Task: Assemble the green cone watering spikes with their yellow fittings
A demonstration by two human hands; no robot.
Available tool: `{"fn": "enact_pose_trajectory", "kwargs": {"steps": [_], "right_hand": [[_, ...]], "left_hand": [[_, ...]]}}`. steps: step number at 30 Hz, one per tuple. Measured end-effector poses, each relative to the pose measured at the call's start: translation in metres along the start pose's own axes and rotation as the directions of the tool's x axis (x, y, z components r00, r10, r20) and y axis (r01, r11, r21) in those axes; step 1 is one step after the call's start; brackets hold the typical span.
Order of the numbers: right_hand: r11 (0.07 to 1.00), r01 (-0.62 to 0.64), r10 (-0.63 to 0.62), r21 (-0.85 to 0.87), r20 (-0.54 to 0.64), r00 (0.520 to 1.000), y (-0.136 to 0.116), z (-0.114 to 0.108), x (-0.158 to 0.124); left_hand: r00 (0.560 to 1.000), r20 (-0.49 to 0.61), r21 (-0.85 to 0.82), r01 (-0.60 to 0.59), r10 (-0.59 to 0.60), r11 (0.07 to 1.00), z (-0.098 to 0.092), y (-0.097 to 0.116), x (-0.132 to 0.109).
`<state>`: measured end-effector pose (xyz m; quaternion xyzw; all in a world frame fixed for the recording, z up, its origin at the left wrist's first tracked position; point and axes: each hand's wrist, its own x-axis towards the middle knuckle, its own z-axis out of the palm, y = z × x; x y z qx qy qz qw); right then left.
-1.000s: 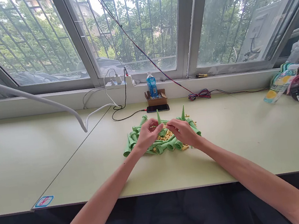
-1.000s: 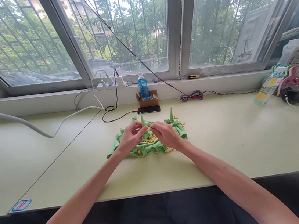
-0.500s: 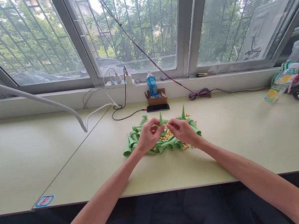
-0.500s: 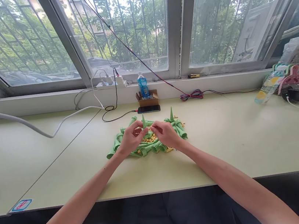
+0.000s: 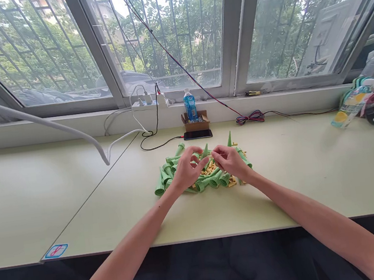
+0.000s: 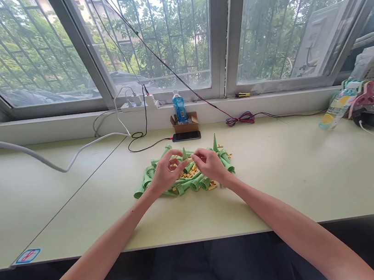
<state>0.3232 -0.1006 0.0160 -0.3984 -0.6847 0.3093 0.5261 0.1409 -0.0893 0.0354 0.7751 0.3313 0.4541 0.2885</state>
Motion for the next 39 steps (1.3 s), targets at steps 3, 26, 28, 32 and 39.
{"fn": "enact_pose_trajectory", "kwargs": {"steps": [3, 26, 28, 32, 39], "right_hand": [[0.992, 0.074, -0.083, -0.105, -0.085, 0.993, -0.001, -0.002, 0.000], [0.962, 0.164, -0.173, -0.219, -0.019, 0.985, -0.004, -0.001, -0.004], [0.981, 0.121, -0.126, -0.151, -0.022, 0.992, -0.004, -0.001, -0.003], [0.999, 0.046, -0.046, -0.015, -0.009, 0.999, -0.001, 0.000, -0.002], [0.988, -0.036, 0.032, 0.148, 0.028, 0.999, 0.003, 0.000, 0.001]], "left_hand": [[0.997, 0.002, -0.165, 0.076, -0.077, 0.983, 0.000, 0.002, 0.001], [0.954, 0.231, -0.366, 0.267, -0.191, 0.892, -0.006, 0.008, 0.000], [0.964, 0.197, -0.339, 0.237, -0.177, 0.910, -0.004, 0.004, -0.001], [0.980, 0.154, -0.264, 0.162, -0.124, 0.951, -0.001, -0.001, -0.002], [0.991, 0.131, -0.075, 0.003, 0.007, 0.997, -0.001, 0.004, -0.004]]}}
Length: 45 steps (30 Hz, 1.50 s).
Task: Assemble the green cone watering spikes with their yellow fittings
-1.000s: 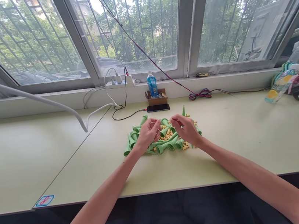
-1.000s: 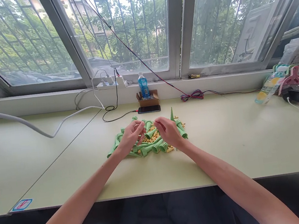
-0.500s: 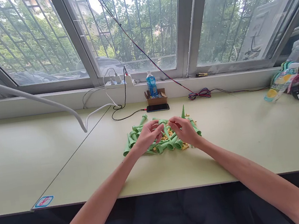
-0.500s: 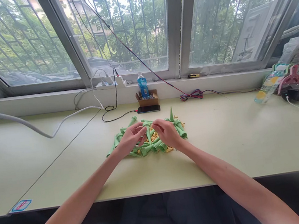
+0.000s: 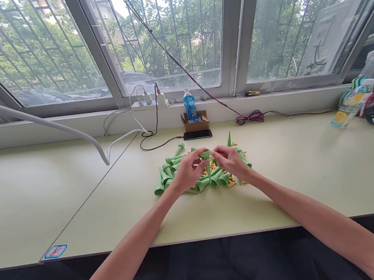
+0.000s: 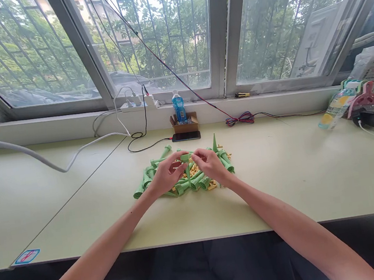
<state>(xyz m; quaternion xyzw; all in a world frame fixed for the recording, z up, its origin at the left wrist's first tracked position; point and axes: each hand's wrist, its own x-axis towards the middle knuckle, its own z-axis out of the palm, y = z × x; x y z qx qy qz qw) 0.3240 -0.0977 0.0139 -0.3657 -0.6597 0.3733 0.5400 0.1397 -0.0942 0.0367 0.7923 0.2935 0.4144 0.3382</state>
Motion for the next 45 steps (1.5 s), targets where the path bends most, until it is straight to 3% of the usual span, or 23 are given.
{"fn": "enact_pose_trajectory", "kwargs": {"steps": [3, 9, 15, 20, 32, 38, 45], "right_hand": [[1.000, 0.007, -0.007, 0.006, -0.020, 1.000, -0.003, 0.001, 0.000], [0.993, 0.103, -0.109, -0.051, -0.153, 0.982, -0.007, 0.001, -0.002], [0.911, 0.251, -0.298, -0.328, -0.101, 0.949, -0.012, 0.000, -0.006], [0.845, 0.341, -0.388, -0.411, -0.033, 0.921, -0.016, 0.001, -0.007], [0.917, 0.210, -0.238, -0.340, -0.044, 0.970, -0.011, 0.001, -0.007], [0.929, 0.218, -0.234, -0.299, -0.020, 0.972, -0.010, 0.001, -0.007], [0.951, 0.146, -0.161, -0.272, -0.033, 0.986, -0.008, 0.003, -0.006]], "left_hand": [[1.000, -0.003, -0.020, 0.026, -0.026, 0.999, 0.001, 0.001, 0.001], [0.983, -0.094, -0.255, 0.130, -0.158, 0.958, -0.002, 0.001, 0.005], [0.921, 0.198, -0.414, 0.390, -0.336, 0.823, -0.007, 0.007, 0.005], [0.876, 0.300, -0.439, 0.478, -0.378, 0.761, -0.006, 0.010, 0.005], [0.900, 0.274, -0.421, 0.430, -0.340, 0.799, -0.008, 0.007, 0.002], [0.939, 0.204, -0.286, 0.328, -0.278, 0.900, -0.010, 0.009, 0.000], [0.962, 0.124, -0.190, 0.263, -0.243, 0.946, -0.006, 0.006, -0.001]]}}
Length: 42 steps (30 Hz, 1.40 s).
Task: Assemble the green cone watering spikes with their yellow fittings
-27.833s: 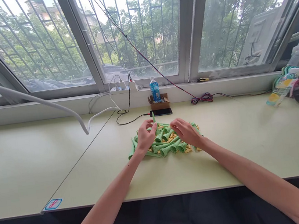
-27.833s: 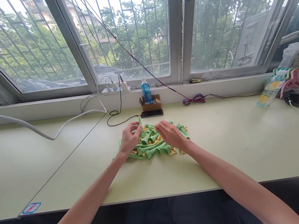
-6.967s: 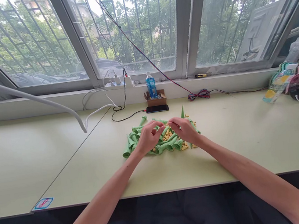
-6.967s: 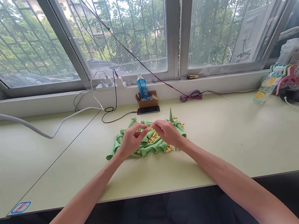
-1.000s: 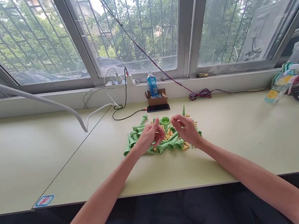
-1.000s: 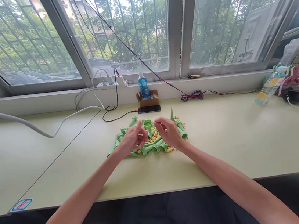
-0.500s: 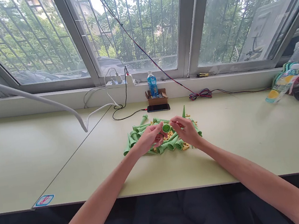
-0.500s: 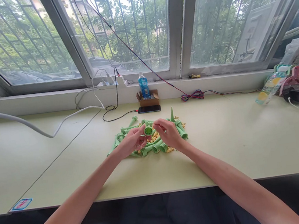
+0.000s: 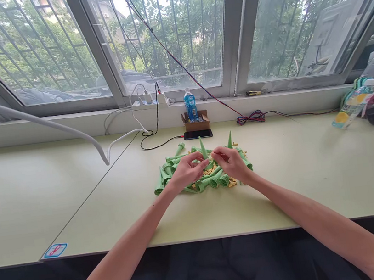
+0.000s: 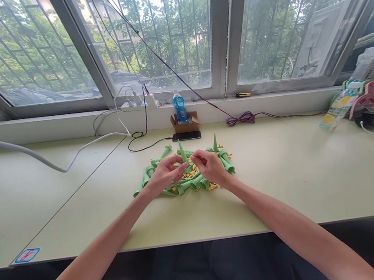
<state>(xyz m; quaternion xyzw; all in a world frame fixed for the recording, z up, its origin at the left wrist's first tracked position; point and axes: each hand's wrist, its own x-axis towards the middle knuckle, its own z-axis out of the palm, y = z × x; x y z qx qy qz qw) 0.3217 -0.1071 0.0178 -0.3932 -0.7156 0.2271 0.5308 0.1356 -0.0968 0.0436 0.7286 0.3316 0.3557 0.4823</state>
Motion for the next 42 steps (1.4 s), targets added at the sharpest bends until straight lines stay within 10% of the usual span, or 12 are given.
{"fn": "enact_pose_trajectory", "kwargs": {"steps": [14, 23, 30, 42], "right_hand": [[0.978, -0.159, 0.157, 0.134, 0.026, 0.987, 0.006, 0.001, 0.004], [0.989, 0.048, -0.070, -0.143, -0.150, 0.986, -0.006, -0.002, 0.001], [0.972, 0.148, -0.167, -0.181, -0.091, 0.982, -0.004, -0.004, 0.000], [0.981, 0.154, -0.164, -0.115, -0.085, 0.983, -0.004, 0.002, -0.004]], "left_hand": [[0.920, -0.079, 0.439, -0.314, 0.385, 0.842, 0.000, -0.018, 0.006], [0.966, -0.218, 0.158, -0.106, 0.139, 0.982, 0.003, -0.005, 0.005], [0.990, 0.077, -0.201, 0.134, -0.120, 0.970, 0.000, 0.001, 0.005], [0.995, 0.088, -0.176, 0.061, -0.046, 0.982, -0.002, -0.003, 0.003]]}}
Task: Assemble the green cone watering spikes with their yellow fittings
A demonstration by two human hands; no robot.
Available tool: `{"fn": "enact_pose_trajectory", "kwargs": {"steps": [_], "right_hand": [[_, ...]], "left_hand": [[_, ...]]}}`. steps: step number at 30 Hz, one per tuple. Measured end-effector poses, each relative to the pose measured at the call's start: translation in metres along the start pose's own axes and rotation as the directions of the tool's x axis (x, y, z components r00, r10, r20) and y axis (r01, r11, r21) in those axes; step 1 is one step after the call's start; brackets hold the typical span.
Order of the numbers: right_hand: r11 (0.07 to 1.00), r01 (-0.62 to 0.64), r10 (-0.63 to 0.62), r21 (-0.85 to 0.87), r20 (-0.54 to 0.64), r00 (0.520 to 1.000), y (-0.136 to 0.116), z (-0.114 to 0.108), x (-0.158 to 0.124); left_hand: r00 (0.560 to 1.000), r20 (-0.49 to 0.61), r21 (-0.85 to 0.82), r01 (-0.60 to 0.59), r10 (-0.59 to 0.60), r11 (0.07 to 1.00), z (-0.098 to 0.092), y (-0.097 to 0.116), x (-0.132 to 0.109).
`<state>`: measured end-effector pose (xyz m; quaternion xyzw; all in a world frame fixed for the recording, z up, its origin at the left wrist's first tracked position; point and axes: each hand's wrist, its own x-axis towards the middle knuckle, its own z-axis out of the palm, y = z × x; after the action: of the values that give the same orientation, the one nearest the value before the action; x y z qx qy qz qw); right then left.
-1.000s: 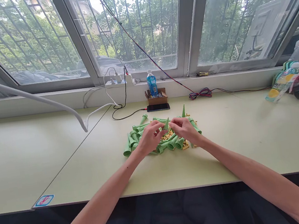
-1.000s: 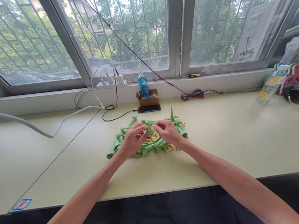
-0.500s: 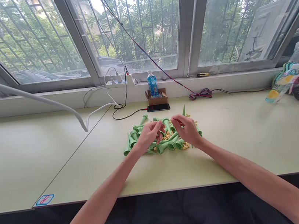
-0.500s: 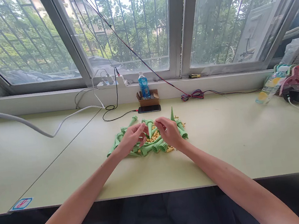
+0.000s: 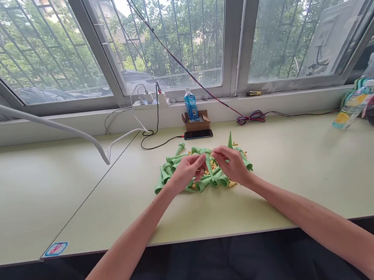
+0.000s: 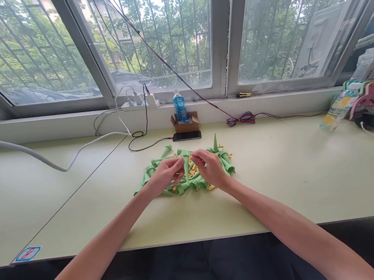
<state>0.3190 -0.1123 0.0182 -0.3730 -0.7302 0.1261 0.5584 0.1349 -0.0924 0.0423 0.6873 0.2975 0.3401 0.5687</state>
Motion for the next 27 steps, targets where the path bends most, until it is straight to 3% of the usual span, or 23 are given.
{"fn": "enact_pose_trajectory", "kwargs": {"steps": [8, 16, 21, 27], "right_hand": [[0.994, -0.095, 0.096, 0.061, -0.010, 0.995, -0.001, 0.001, 0.000], [0.936, -0.235, 0.231, 0.261, 0.046, 0.972, -0.004, 0.001, 0.001], [0.868, -0.314, 0.296, 0.386, 0.107, 0.949, -0.007, -0.001, 0.003], [0.718, -0.462, 0.394, 0.520, 0.243, 0.887, -0.012, -0.005, 0.006]], "left_hand": [[0.992, -0.065, 0.208, -0.088, 0.104, 0.974, 0.006, 0.007, -0.004], [0.958, -0.145, 0.369, -0.178, 0.246, 0.912, 0.007, -0.002, -0.002], [0.903, -0.090, 0.506, -0.321, 0.420, 0.800, 0.004, -0.007, -0.001], [0.854, 0.010, 0.615, -0.415, 0.520, 0.670, 0.000, -0.014, 0.000]]}}
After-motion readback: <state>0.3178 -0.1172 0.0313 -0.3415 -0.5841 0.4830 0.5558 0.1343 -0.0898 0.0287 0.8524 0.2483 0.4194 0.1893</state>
